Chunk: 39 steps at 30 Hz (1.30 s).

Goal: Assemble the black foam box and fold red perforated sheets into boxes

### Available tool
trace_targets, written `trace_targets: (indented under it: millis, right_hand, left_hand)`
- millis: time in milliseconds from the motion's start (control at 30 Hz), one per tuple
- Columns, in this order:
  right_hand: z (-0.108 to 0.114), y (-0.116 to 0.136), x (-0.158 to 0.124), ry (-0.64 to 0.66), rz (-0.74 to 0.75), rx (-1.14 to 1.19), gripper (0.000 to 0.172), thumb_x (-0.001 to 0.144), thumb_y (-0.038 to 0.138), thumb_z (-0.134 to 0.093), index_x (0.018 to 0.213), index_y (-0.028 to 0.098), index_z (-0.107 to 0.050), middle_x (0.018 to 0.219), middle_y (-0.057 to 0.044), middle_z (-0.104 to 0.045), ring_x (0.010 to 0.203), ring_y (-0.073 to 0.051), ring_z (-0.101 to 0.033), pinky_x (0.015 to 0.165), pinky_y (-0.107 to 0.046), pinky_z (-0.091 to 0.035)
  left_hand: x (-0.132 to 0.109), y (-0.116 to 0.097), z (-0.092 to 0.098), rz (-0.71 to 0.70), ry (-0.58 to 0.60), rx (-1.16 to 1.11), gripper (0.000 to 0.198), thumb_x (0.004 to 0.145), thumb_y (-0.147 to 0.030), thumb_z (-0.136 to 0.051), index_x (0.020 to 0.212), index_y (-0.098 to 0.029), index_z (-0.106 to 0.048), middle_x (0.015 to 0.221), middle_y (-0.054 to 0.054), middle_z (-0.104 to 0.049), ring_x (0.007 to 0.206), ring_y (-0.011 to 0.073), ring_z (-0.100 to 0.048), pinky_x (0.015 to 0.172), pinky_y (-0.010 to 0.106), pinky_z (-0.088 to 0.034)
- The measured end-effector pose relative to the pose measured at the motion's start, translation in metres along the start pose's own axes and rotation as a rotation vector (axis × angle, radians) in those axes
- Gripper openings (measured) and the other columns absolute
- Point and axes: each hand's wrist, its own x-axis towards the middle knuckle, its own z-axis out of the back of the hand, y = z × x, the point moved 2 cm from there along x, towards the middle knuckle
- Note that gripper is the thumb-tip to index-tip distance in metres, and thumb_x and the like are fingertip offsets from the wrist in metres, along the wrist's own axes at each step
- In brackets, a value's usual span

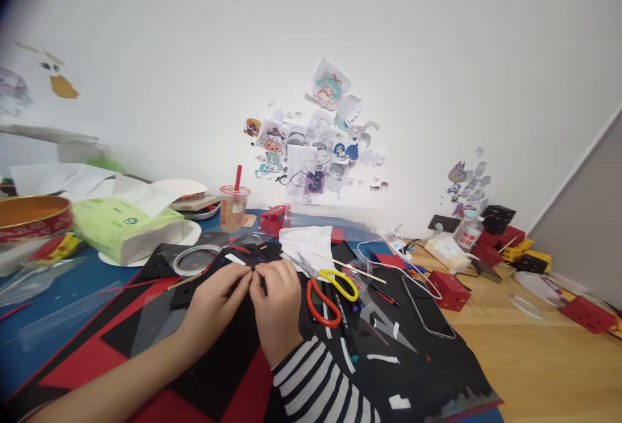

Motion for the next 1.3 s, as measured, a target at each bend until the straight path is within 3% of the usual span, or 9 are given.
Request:
trace_targets:
  millis: [500,700,1067,1300]
  right_hand:
    - [0.0007,-0.0025,0.0016,-0.046,0.027,0.048,0.016,0.079,0.010,-0.048,0.073,0.020,-0.059,0.068,-0.001,-0.062,0.066,-0.015,-0.057,0.077,-0.036,-0.050]
    - [0.0014,-0.0076,0.0004,-0.014,-0.045,0.099,0.014,0.081,0.013,-0.050,0.076,0.020,-0.061,0.072,-0.002,-0.064,0.071,-0.016,-0.060,0.075,-0.034,-0.051]
    - [0.0001,-0.0055,-0.0015,0.044,0.032,0.022,0.018,0.085,0.015,-0.048,0.087,0.020,-0.064,0.083,-0.005,-0.069,0.079,-0.018,-0.063,0.083,-0.040,-0.050]
    - [-0.0002,0.0005,-0.0023,0.031,0.039,-0.014,0.019,0.084,0.012,-0.046,0.085,0.019,-0.064,0.080,-0.005,-0.069,0.076,-0.018,-0.064,0.079,-0.038,-0.052]
  left_hand:
    - [0.0000,0.0015,0.0003,-0.012,0.008,0.003,0.022,0.085,-0.025,-0.040,0.076,-0.020,-0.060,0.074,0.004,-0.065,0.070,0.0162,-0.061,0.066,0.025,-0.048]
    - [0.0006,-0.0003,0.0013,0.010,0.000,0.007,0.023,0.085,-0.026,-0.040,0.077,-0.020,-0.060,0.075,0.004,-0.066,0.071,0.0166,-0.061,0.067,0.025,-0.049]
    - [0.0010,-0.0011,0.0000,0.004,0.006,0.042,0.025,0.086,-0.026,-0.035,0.081,-0.020,-0.059,0.078,0.005,-0.067,0.073,0.0176,-0.062,0.071,0.029,-0.050]
    - [0.0018,-0.0003,0.0002,-0.029,0.027,0.060,0.025,0.087,-0.025,-0.036,0.074,-0.019,-0.056,0.069,0.004,-0.061,0.064,0.0160,-0.058,0.063,0.026,-0.047]
